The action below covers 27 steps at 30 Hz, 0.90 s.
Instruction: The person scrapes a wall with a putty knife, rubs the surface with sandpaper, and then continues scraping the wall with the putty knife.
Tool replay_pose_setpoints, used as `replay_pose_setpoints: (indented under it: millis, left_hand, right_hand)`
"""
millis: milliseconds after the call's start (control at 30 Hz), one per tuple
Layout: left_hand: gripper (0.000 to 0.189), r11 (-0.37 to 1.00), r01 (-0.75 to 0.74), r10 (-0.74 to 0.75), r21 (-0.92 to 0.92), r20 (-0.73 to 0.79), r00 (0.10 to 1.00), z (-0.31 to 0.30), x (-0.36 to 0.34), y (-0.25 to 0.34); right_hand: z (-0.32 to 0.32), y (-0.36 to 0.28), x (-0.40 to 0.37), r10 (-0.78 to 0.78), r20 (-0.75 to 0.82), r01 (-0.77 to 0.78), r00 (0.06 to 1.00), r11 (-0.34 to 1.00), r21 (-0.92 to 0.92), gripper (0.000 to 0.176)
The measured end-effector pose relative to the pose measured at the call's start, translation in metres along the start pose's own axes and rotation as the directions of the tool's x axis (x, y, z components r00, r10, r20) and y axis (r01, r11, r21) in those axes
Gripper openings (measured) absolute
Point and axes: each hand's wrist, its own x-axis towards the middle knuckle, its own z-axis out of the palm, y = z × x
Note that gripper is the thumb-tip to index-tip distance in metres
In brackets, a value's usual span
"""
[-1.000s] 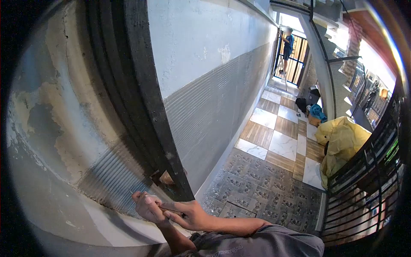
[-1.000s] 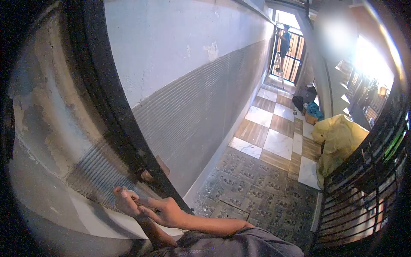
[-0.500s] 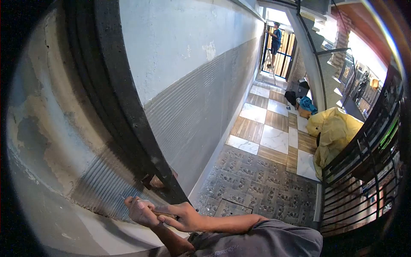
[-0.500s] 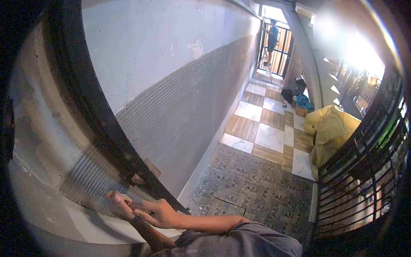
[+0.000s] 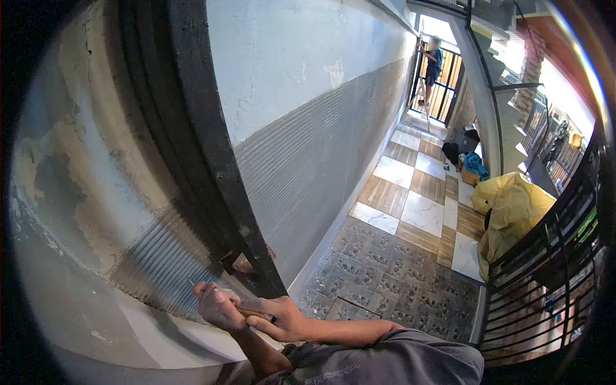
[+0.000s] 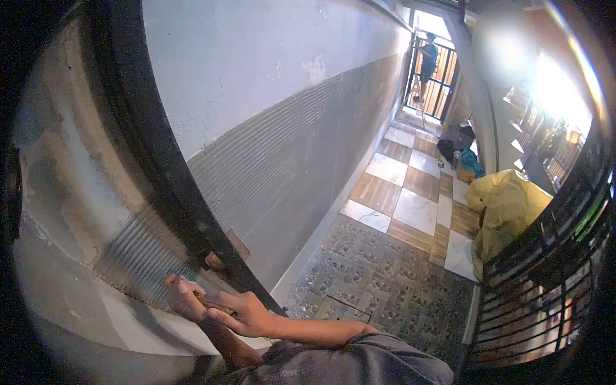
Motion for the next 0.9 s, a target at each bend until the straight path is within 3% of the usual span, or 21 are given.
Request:
replay_pose_setpoints:
  millis: [67,133,367,567,667,733,900]
  left_hand:
    - [0.047,1.0,-0.019,0.02,0.009,-0.016,1.0,0.0,-0.005,-0.012]
    - [0.047,0.931,-0.336,0.341,0.144,-0.013,0.94,-0.001,-0.014,-0.041]
    - [0.048,0.943,-0.276,0.283,0.189,-0.012,0.959,-0.004,-0.017,-0.03]
    - [0.048,0.919,-0.358,0.377,0.167,-0.105,0.92,-0.002,-0.014,-0.032]
    - [0.048,0.937,-0.334,0.343,0.102,-0.086,0.935,-0.006,-0.013,-0.022]
    - [0.047,0.999,-0.029,0.03,0.022,-0.055,0.998,-0.006,-0.006,0.003]
    - [0.044,0.996,-0.086,0.086,0.007,-0.066,0.994,-0.004,-0.004,0.002]
  right_hand:
    - [-0.001,-0.003,0.001,-0.011,0.004,0.011,1.0,1.0,0.004,0.025]
    - [-0.001,-0.004,0.001,-0.021,0.005,0.021,1.0,1.0,0.006,0.026]
    - [0.002,0.006,-0.004,-0.002,0.024,0.001,1.0,1.0,0.014,0.028]
    - [0.001,0.006,-0.006,0.005,0.05,-0.007,0.999,1.0,0.025,0.031]
    - [0.001,0.002,-0.005,0.022,0.057,-0.024,0.998,0.999,0.033,0.031]
    - [0.002,0.002,-0.006,0.031,0.046,-0.033,0.998,0.998,0.05,0.03]
    - [0.002,0.006,-0.006,0.028,0.04,-0.03,0.999,0.998,0.057,0.028]
